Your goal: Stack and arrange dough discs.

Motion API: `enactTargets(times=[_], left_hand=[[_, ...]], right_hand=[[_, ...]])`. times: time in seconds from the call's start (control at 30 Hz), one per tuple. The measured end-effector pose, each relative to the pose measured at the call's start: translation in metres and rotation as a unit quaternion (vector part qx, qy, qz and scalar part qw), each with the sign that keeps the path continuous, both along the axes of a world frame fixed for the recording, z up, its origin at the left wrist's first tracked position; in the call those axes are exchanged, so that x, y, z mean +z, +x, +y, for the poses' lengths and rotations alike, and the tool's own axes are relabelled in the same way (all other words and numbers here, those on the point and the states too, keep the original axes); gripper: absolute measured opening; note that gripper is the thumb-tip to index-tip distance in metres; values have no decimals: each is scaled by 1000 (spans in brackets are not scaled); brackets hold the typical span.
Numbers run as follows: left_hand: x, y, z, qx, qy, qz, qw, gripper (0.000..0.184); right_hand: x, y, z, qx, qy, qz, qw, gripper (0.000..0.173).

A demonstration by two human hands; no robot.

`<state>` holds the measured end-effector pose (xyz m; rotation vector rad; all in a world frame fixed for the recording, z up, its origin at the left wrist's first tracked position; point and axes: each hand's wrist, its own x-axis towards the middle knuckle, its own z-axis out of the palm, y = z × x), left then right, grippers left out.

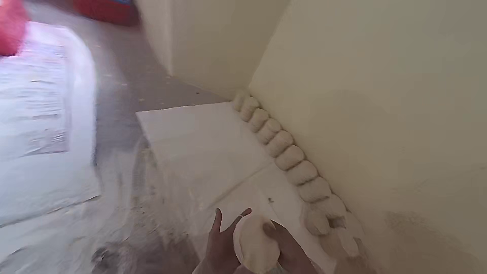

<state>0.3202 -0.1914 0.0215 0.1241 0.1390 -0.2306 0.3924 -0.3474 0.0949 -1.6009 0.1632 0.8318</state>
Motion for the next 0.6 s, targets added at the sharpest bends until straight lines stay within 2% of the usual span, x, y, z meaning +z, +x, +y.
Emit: enactTargets(times=[0.1, 0.13, 0.27, 0.47, 0.6], left_hand=[[9, 30, -31, -65, 148, 36, 986, 58], [12, 41, -43, -92, 192, 49, 976, 52], [10, 88, -90, -175, 303, 59, 935, 56], [-9, 147, -160, -251, 326, 22, 911, 52], [-21, 175, -205, -306, 350, 11, 885, 46]], right_hand=[[-18, 34, -47, -16, -3, 74, 997, 31], [-20, 44, -62, -31, -2, 90, 995, 32], [-29, 75, -123, -82, 23, 104, 991, 35], [-52, 99, -218, -152, 81, 97, 980, 29], [-72, 102, -271, -187, 68, 77, 977, 26]])
